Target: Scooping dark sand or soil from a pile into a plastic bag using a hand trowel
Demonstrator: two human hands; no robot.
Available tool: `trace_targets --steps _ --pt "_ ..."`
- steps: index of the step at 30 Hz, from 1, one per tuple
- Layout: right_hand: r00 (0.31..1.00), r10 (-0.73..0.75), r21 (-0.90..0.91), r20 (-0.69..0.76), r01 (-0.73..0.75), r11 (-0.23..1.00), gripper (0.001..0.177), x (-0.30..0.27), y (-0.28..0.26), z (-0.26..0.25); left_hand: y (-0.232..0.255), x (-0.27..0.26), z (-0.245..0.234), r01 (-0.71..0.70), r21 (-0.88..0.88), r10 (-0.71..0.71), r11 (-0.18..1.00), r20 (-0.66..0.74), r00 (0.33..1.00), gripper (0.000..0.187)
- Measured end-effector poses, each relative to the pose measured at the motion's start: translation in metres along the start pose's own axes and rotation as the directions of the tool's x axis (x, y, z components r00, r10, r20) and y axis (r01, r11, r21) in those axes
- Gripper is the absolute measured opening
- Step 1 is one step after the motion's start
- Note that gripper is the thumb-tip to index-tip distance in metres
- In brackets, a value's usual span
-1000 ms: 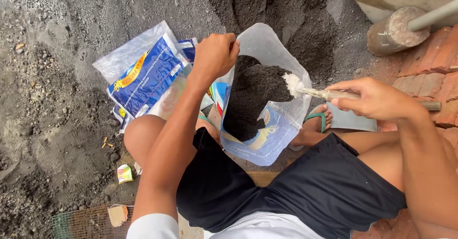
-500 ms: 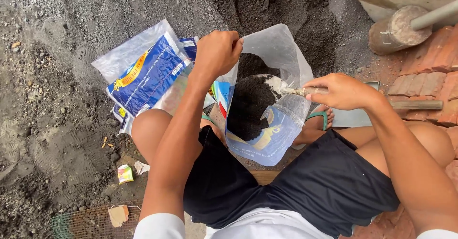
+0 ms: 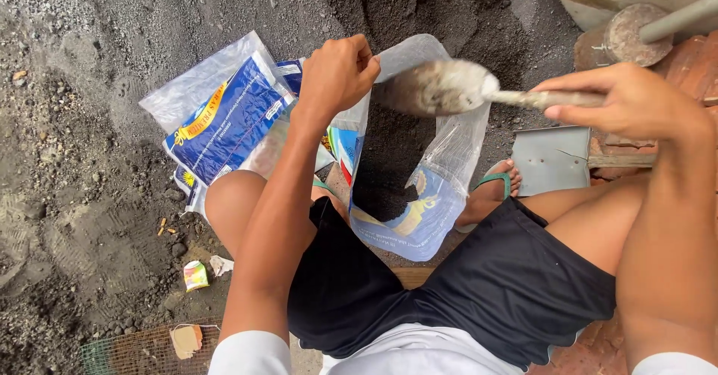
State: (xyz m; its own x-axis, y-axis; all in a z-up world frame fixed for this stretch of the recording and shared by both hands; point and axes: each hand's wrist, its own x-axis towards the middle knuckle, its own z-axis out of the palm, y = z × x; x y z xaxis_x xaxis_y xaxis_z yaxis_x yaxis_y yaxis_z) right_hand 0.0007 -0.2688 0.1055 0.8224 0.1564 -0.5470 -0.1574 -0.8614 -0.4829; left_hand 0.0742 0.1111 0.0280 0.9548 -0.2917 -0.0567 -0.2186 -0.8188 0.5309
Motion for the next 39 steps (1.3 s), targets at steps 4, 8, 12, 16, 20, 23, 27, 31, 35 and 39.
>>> trace_targets --steps 4,8,12,16,20,23,27,31,35,39 --pt "0.974 -0.133 0.290 -0.181 0.182 0.939 0.038 0.000 0.053 -0.007 0.021 -0.007 -0.005 0.047 -0.072 -0.053 0.996 -0.094 0.994 0.036" --pt "0.969 -0.027 0.502 -0.246 0.151 0.852 0.038 0.022 0.068 -0.003 0.046 -0.014 -0.009 -0.098 -0.187 0.055 0.978 -0.221 0.974 0.028" --pt "0.969 0.183 0.397 -0.166 -0.104 0.912 0.035 0.046 0.012 0.002 0.065 -0.015 0.015 -0.123 -0.081 0.122 0.989 -0.021 0.992 0.043" --pt "0.923 0.081 0.111 -0.375 -0.042 0.993 0.040 0.146 0.094 0.073 0.104 -0.028 0.029 -0.086 -0.107 0.113 0.991 0.276 0.955 0.063" --pt "0.927 0.280 -0.008 -0.251 -0.291 0.957 0.042 0.211 0.122 0.126 0.110 -0.030 0.077 -0.245 -0.101 0.265 0.964 0.396 0.879 0.054" --pt "0.923 0.322 -0.088 -0.208 -0.346 0.934 0.043 0.242 0.148 0.168 0.107 -0.036 0.120 -0.346 -0.148 0.376 0.927 0.346 0.860 0.038" --pt "0.907 0.396 -0.015 -0.146 -0.402 0.915 0.044 0.237 0.105 0.185 0.106 -0.036 0.145 -0.398 -0.221 0.449 0.890 0.285 0.847 0.024" --pt "0.915 0.396 0.087 -0.083 -0.389 0.917 0.050 0.233 0.062 0.177 0.104 -0.022 0.124 -0.433 -0.256 0.498 0.864 0.316 0.807 0.026" --pt "0.867 0.484 0.198 -0.117 -0.457 0.867 0.042 0.271 0.082 0.207 0.094 0.001 0.078 -0.406 -0.294 0.494 0.865 0.361 0.791 0.036" --pt "0.773 0.631 0.407 -0.064 -0.557 0.724 0.039 0.346 0.160 0.258 0.085 0.027 0.021 -0.392 -0.333 0.466 0.857 0.180 0.866 0.024"
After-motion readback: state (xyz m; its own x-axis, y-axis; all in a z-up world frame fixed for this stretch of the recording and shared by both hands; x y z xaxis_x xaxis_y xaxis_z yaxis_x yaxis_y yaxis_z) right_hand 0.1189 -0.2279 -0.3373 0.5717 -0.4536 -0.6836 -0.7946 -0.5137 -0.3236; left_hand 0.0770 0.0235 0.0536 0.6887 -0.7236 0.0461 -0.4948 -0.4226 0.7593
